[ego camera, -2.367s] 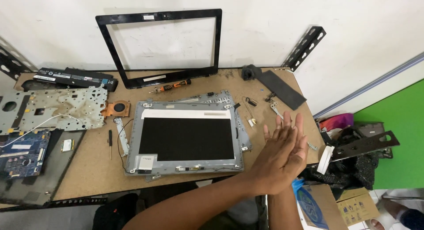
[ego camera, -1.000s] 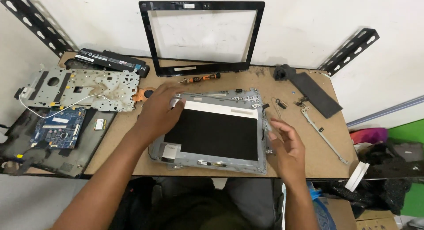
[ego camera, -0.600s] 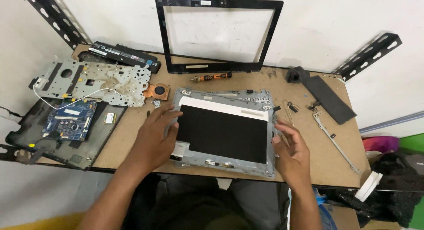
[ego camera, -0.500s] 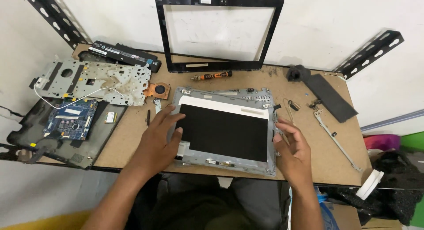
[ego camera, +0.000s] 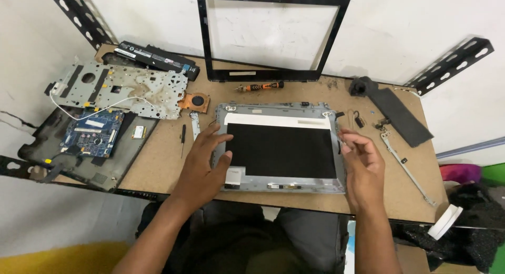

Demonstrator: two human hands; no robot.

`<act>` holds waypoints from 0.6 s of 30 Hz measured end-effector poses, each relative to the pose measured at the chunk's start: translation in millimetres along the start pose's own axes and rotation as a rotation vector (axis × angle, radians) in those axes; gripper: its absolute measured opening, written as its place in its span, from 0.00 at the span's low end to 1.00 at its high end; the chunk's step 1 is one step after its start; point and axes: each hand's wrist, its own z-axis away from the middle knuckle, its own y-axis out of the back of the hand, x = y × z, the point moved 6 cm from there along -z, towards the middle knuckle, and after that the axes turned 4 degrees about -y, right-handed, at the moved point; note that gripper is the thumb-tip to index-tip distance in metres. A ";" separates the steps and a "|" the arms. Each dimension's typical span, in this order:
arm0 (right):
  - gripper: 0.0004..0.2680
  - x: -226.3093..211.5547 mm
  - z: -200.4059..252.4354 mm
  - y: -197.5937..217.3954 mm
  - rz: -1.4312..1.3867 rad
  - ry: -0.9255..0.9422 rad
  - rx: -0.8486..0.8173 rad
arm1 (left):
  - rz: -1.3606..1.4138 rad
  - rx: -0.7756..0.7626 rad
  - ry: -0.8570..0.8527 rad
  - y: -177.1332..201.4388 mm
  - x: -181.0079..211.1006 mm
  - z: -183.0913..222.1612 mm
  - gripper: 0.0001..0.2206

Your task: A person is disassembling and reassembling a laptop screen assembly, including routing the display cable and aligning the LCD panel.

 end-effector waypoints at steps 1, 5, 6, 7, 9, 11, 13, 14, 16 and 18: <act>0.09 1.0 -0.6 0.3 0.000 -0.002 -0.005 | 0.000 0.004 0.004 1.1 -0.4 0.3 0.17; 0.07 0.9 -4.3 -0.9 -0.021 -0.005 -0.007 | -0.019 0.045 -0.070 12.0 0.2 2.0 0.16; 0.07 1.1 -4.1 -0.4 -0.027 -0.014 -0.001 | -0.035 0.081 -0.110 16.5 0.2 3.4 0.16; 0.07 2.9 -3.8 -0.6 -0.029 -0.016 -0.005 | -0.037 0.083 -0.107 19.2 -3.8 3.3 0.16; 0.07 4.8 -2.8 1.2 -0.013 0.000 0.010 | -0.100 0.197 -0.069 30.4 -12.9 4.2 0.12; 0.06 3.2 -1.6 -0.5 0.020 0.032 0.012 | -0.129 0.186 0.010 34.4 -30.7 -1.2 0.11; 0.06 -2.4 1.5 -1.6 0.053 0.069 0.016 | -0.157 0.176 0.085 35.2 -41.6 -5.5 0.12; 0.06 -7.9 4.6 -2.8 0.133 0.110 0.015 | -0.135 0.137 0.144 32.1 -45.5 -6.9 0.14; 0.06 -12.4 10.5 -6.5 0.210 0.152 0.015 | -0.114 0.100 0.203 29.5 -45.3 -8.4 0.16; 0.06 -15.2 16.9 -10.3 0.297 0.223 0.013 | -0.104 0.110 0.205 28.9 -37.5 -10.9 0.18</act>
